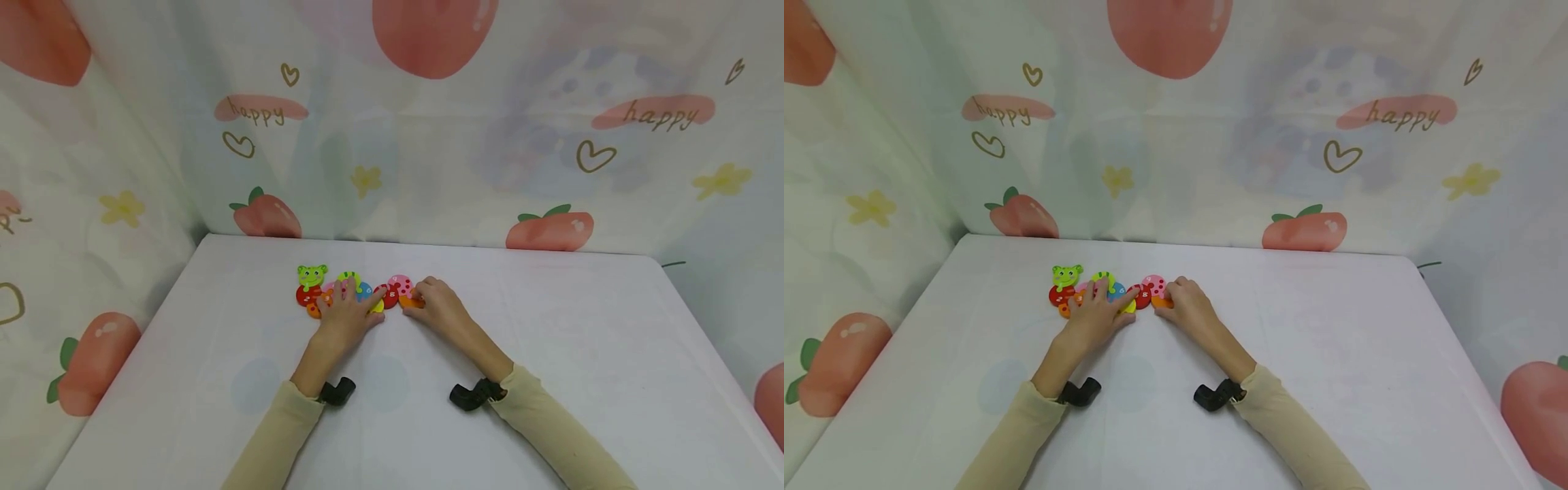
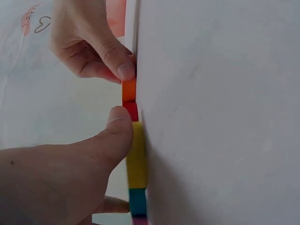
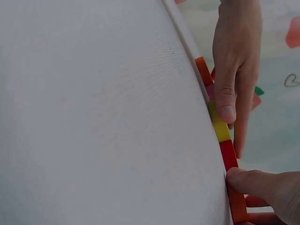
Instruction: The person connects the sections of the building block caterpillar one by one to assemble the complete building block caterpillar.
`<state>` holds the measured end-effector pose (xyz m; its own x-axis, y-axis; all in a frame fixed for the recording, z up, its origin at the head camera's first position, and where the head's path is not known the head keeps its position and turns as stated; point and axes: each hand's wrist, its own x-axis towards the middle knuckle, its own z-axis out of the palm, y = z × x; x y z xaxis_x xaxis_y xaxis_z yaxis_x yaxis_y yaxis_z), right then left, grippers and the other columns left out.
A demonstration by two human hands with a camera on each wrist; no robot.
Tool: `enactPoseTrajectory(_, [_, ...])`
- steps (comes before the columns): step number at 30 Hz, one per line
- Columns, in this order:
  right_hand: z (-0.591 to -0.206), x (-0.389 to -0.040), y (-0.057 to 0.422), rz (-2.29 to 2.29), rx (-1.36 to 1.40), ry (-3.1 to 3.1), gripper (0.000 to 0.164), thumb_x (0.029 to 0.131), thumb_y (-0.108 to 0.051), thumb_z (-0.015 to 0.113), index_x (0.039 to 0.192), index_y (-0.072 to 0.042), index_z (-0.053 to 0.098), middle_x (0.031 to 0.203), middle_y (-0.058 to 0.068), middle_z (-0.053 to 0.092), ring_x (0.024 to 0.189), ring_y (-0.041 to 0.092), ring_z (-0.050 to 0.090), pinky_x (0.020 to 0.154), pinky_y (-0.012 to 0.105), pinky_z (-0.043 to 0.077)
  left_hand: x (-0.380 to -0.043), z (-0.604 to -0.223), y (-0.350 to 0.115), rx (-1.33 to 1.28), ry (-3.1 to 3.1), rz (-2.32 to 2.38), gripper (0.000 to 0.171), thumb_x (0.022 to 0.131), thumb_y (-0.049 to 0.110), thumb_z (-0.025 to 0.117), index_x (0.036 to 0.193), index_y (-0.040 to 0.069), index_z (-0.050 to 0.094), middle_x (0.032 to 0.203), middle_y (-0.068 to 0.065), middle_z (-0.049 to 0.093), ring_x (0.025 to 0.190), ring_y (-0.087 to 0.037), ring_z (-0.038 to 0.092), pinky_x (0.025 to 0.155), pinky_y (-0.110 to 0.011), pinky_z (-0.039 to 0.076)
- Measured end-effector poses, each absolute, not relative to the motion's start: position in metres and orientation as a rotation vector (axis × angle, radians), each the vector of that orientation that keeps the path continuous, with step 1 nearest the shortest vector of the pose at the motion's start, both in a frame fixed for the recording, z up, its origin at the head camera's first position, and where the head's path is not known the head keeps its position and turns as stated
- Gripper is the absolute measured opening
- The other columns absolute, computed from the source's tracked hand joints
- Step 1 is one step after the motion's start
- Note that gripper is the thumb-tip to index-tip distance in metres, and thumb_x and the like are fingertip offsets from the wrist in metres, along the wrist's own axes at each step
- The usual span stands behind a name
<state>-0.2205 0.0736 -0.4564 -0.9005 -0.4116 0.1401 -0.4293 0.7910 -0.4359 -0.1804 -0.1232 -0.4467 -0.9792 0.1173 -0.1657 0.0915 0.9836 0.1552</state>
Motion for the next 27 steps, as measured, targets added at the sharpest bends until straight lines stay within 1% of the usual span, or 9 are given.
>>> enactPoseTrajectory(2, [-0.456,-0.220,0.073,0.726,0.677,-2.949,0.029,0.080,-0.026,0.080,0.094,-0.003,0.069,0.099,0.012,0.065,0.086,0.022,0.057,0.078,0.032,0.055,-0.181,-0.441,-0.131,0.194,2.913,0.258,0.059,0.094,0.052,0.052,0.149,0.041,0.033,0.160,-0.018,0.020,0.148,-0.045,0.017,0.109,-0.073,0.025])
enactPoseTrajectory(4, [-0.457,-0.218,0.072,0.709,0.676,-2.963,0.029,0.081,-0.027,0.079,0.093,-0.003,0.069,0.100,0.012,0.065,0.087,0.022,0.057,0.078,0.031,0.055,-0.182,-0.435,-0.144,0.248,2.863,0.328,0.057,0.096,0.049,0.052,0.149,0.037,0.035,0.160,-0.016,0.022,0.148,-0.042,0.019,0.110,-0.070,0.026])
enactPoseTrajectory(7, [-0.457,-0.218,0.071,0.689,0.674,-2.974,0.030,0.083,-0.030,0.078,0.093,-0.003,0.069,0.099,0.011,0.064,0.086,0.021,0.056,0.076,0.030,0.054,-0.185,-0.429,-0.169,0.286,2.833,0.467,0.052,0.099,0.040,0.051,0.148,0.029,0.040,0.159,-0.016,0.028,0.147,-0.038,0.024,0.113,-0.063,0.030])
enactPoseTrajectory(10, [-0.458,-0.218,0.071,0.690,0.657,-2.959,0.029,0.083,-0.031,0.077,0.091,-0.004,0.069,0.096,0.009,0.064,0.084,0.020,0.055,0.074,0.029,0.053,-0.188,-0.428,-0.193,0.256,2.865,0.537,0.049,0.100,0.029,0.051,0.148,0.020,0.042,0.157,-0.018,0.031,0.146,-0.038,0.029,0.113,-0.059,0.034])
enactPoseTrajectory(13, [-0.458,-0.219,0.072,0.694,0.648,-2.945,0.028,0.083,-0.030,0.077,0.089,-0.004,0.069,0.093,0.008,0.064,0.082,0.019,0.055,0.073,0.028,0.052,-0.190,-0.430,-0.210,0.200,2.869,0.535,0.050,0.100,0.019,0.052,0.149,0.013,0.040,0.158,-0.019,0.028,0.146,-0.039,0.028,0.115,-0.056,0.030])
enactPoseTrajectory(16, [-0.457,-0.219,0.073,0.693,0.656,-2.943,0.027,0.083,-0.029,0.077,0.089,-0.004,0.069,0.092,0.008,0.063,0.081,0.019,0.054,0.072,0.028,0.052,-0.191,-0.430,-0.219,0.174,2.819,0.561,0.053,0.100,0.012,0.051,0.150,0.007,0.034,0.160,-0.020,0.021,0.148,-0.039,0.023,0.118,-0.054,0.025])
enactPoseTrajectory(20, [-0.455,-0.219,0.074,0.692,0.648,-2.956,0.027,0.083,-0.028,0.077,0.088,-0.003,0.069,0.089,0.008,0.063,0.079,0.019,0.054,0.071,0.028,0.052,-0.193,-0.428,-0.223,0.165,2.760,0.620,0.058,0.099,0.012,0.053,0.152,0.005,0.030,0.162,-0.019,0.015,0.149,-0.039,0.019,0.120,-0.054,0.021])
enactPoseTrajectory(23, [-0.453,-0.219,0.076,0.698,0.627,-2.987,0.027,0.083,-0.028,0.077,0.089,-0.003,0.070,0.089,0.008,0.063,0.079,0.018,0.054,0.072,0.028,0.053,-0.192,-0.428,-0.224,0.181,2.757,0.640,0.062,0.097,0.015,0.057,0.152,0.004,0.029,0.162,-0.019,0.016,0.149,-0.039,0.019,0.119,-0.054,0.022])
enactPoseTrajectory(27, [-0.449,-0.218,0.079,0.700,0.592,-3.034,0.027,0.082,-0.027,0.078,0.091,-0.002,0.071,0.091,0.009,0.064,0.080,0.018,0.056,0.073,0.029,0.054,-0.192,-0.430,-0.223,0.214,2.791,0.662,0.065,0.094,0.021,0.062,0.150,0.003,0.033,0.161,-0.019,0.021,0.147,-0.041,0.022,0.118,-0.056,0.024])
